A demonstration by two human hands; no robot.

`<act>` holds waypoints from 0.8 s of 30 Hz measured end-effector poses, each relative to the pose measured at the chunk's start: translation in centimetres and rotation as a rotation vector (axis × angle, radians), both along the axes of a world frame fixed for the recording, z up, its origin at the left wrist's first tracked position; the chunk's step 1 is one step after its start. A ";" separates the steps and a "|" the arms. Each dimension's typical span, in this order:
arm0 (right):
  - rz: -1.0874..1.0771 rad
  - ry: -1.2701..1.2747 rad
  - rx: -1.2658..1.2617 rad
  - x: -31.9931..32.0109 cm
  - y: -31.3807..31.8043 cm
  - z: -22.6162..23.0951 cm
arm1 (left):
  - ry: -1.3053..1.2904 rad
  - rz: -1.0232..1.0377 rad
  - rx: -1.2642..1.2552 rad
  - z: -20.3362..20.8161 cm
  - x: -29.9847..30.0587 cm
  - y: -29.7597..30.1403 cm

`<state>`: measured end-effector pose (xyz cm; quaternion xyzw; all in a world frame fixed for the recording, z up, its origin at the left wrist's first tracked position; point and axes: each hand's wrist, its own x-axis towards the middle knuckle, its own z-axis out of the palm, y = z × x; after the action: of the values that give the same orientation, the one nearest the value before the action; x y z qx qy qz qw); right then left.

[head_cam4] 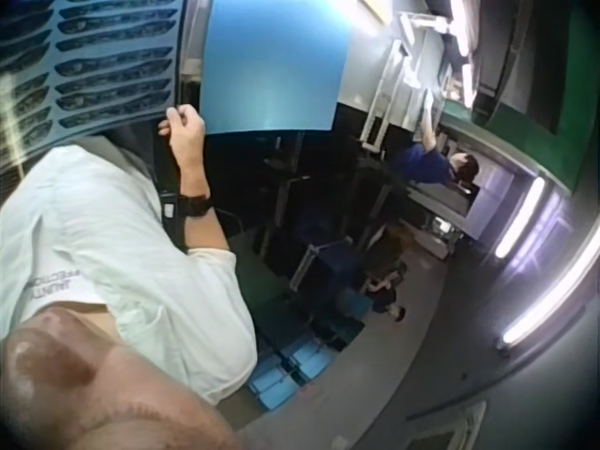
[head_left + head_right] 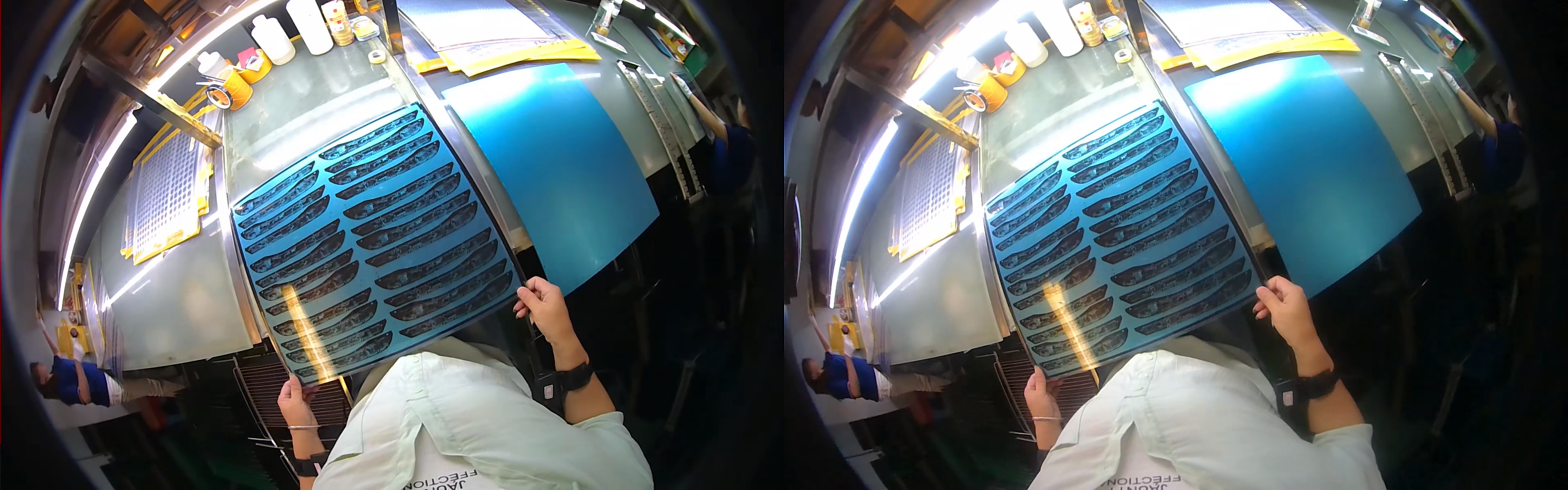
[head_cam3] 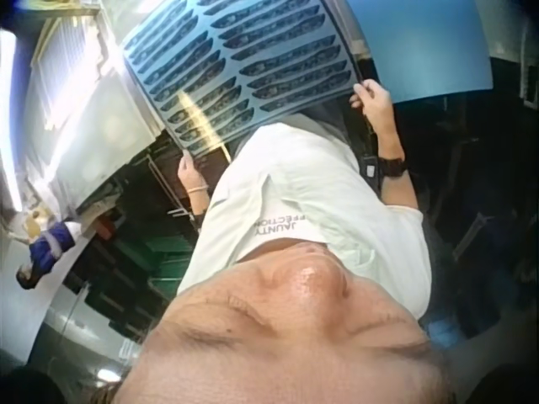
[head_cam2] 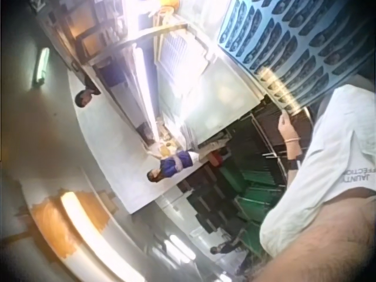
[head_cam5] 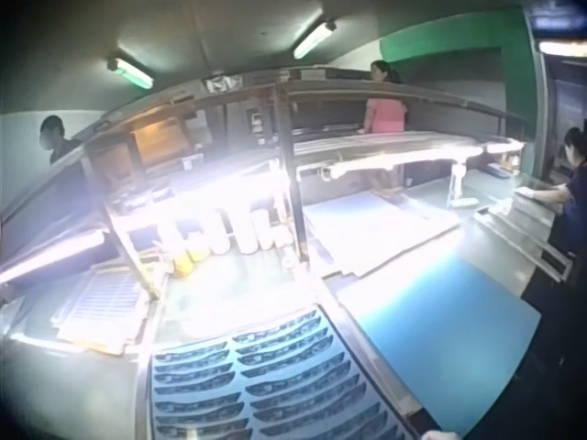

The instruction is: Inspecting and organizing large industrial printed sheets by moving them between a light table and storage racks.

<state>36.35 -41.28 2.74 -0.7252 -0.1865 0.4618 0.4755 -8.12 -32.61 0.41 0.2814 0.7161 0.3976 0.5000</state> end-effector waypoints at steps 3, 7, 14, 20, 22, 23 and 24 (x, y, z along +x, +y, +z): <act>-0.059 0.081 0.063 -0.8 -0.3 -0.2 | 0.073 -0.080 0.072 -0.8 -1.2 0.1; -0.096 0.097 0.134 -1.9 -1.1 -0.8 | 0.129 -0.078 0.148 -2.0 -1.3 2.8; 0.053 0.234 0.139 -2.9 -2.3 -1.9 | -0.159 -0.012 0.069 -0.4 -2.2 6.4; -0.037 0.481 0.355 -1.7 2.2 -1.1 | -0.163 -0.219 0.026 -1.1 -4.2 6.1; -0.026 0.530 0.297 -1.0 4.1 -0.9 | -0.251 -0.439 -0.131 -0.5 -5.1 7.1; -0.047 0.577 0.213 -0.7 4.8 -0.6 | -0.270 -0.543 -0.183 0.2 -4.9 7.7; 0.018 0.635 0.191 -0.3 4.6 -0.1 | -0.323 -0.598 -0.235 0.4 -5.3 7.8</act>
<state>36.03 -36.66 2.65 -0.4954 -0.0779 0.6495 0.5715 -13.45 -24.83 0.84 0.3527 0.5546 0.1880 0.7298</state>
